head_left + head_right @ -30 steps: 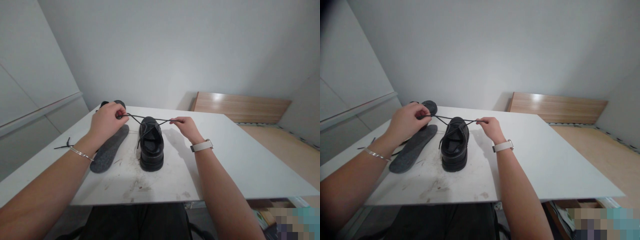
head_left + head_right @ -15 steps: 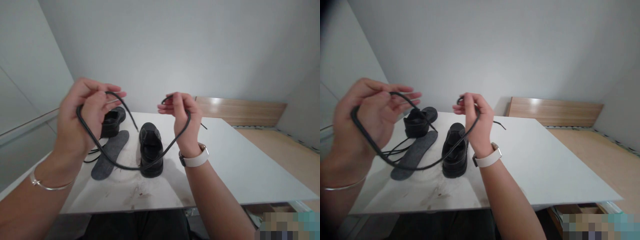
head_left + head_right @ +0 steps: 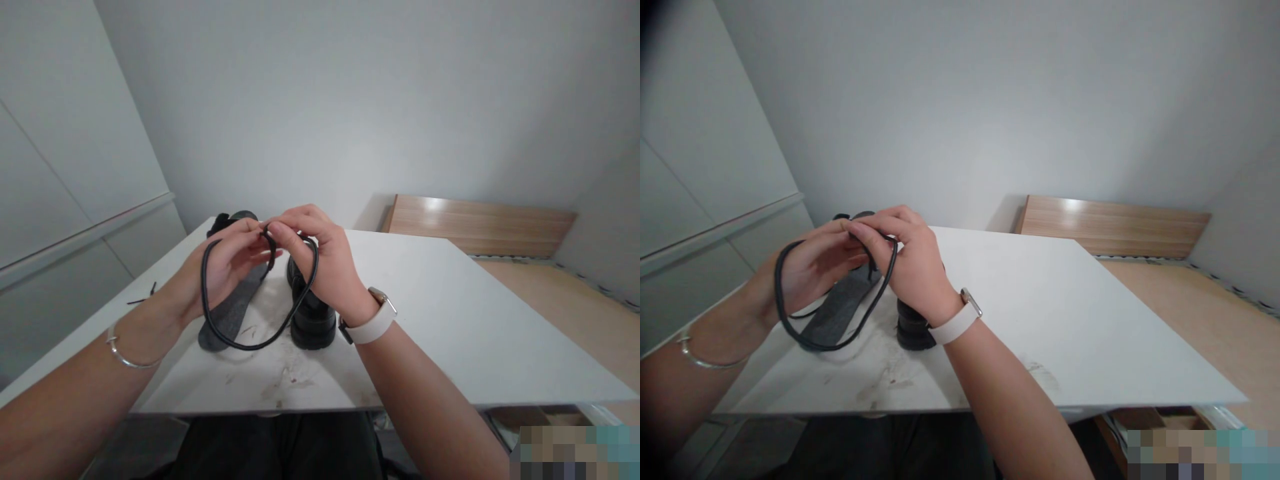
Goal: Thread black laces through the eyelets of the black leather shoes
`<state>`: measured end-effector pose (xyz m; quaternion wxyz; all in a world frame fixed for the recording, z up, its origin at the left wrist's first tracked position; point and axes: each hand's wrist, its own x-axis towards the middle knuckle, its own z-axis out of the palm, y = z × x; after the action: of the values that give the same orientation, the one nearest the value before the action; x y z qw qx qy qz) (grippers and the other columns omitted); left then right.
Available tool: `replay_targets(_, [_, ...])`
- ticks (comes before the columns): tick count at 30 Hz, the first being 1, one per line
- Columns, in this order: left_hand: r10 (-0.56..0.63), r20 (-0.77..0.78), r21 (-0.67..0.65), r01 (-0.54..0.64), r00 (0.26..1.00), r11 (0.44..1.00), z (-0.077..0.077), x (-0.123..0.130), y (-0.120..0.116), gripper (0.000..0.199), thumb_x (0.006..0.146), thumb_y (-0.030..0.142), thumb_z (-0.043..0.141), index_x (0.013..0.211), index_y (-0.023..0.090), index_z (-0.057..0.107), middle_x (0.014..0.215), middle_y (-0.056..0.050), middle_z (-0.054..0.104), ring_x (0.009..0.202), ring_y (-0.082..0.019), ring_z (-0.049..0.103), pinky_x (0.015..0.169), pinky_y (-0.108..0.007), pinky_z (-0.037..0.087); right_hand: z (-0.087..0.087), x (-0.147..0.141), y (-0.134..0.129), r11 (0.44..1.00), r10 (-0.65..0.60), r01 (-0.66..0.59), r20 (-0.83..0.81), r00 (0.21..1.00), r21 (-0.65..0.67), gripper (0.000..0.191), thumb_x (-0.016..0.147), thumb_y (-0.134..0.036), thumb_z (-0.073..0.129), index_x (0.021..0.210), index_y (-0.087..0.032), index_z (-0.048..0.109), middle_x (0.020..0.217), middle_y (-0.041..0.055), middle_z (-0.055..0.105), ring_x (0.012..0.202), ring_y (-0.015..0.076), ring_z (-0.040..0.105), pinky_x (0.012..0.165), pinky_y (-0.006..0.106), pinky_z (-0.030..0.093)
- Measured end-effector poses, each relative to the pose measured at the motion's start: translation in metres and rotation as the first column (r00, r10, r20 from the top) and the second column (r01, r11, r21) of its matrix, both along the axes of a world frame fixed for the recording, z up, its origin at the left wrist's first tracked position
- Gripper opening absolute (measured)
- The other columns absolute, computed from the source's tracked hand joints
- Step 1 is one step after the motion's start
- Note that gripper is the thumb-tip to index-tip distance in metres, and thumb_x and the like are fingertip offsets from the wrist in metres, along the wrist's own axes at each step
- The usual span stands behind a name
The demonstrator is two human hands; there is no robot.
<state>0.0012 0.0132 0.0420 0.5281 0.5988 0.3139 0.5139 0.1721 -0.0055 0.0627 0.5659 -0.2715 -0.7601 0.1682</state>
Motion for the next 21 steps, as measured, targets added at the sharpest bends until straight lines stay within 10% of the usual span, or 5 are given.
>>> replay_targets(5, [0.015, -0.099, -0.064, -0.021, 0.995, 0.998, -0.001, -0.013, -0.001, 0.02, 0.09, 0.043, 0.053, 0.086, 0.025, 0.045, 0.054, 0.007, 0.029, 0.04, -0.01, 0.031, 0.039, -0.023, 0.03, -0.01, 0.005, 0.006, 0.998, -0.011, 0.023, 0.185, 0.983, -0.063, 0.019, 0.092, -0.026, 0.065, 0.109, -0.017, 0.069, 0.103, 0.0054, 0.066, 0.09, 0.0126, 0.061, 0.082, 0.025, 0.049])
replay_targets(9, [0.371, -0.396, 0.335, -0.244, 0.84, 0.91, -0.008, -0.039, 0.007, 0.02, 0.09, 0.041, 0.055, 0.087, 0.023, 0.049, 0.057, 0.006, 0.04, 0.048, -0.01, 0.037, 0.047, -0.023, 0.029, -0.014, 0.027, 0.007, 0.955, -0.16, 0.272, 0.563, 0.811, -0.121, 0.011, 0.091, -0.014, 0.06, 0.098, -0.013, 0.068, 0.091, 0.0061, 0.07, 0.078, 0.0139, 0.06, 0.073, 0.027, 0.045])
replay_targets(14, [0.347, -0.78, 0.428, 0.04, 0.521, 0.903, -0.041, -0.05, 0.024, 0.023, 0.09, 0.04, 0.048, 0.09, 0.02, 0.059, 0.077, -0.002, 0.064, 0.067, -0.018, 0.056, 0.063, -0.029, 0.041, -0.01, 0.031, 0.004, 0.905, -0.033, 0.4, 0.914, 0.405, -0.144, 0.019, 0.085, -0.006, 0.056, 0.083, -0.014, 0.073, 0.083, 0.0095, 0.073, 0.079, 0.0194, 0.067, 0.068, 0.028, 0.044])
replay_targets(21, [0.209, -0.894, 0.351, 0.333, 0.396, 0.875, -0.074, -0.05, 0.033, 0.025, 0.089, 0.026, 0.046, 0.104, 0.02, 0.065, 0.104, -0.008, 0.065, 0.096, -0.024, 0.061, 0.086, -0.036, 0.046, -0.026, 0.0, 0.019, 0.916, 0.077, 0.391, 0.995, 0.06, -0.094, 0.017, 0.092, -0.011, 0.058, 0.101, -0.004, 0.07, 0.102, 0.0176, 0.072, 0.097, 0.0248, 0.071, 0.08, 0.033, 0.056])
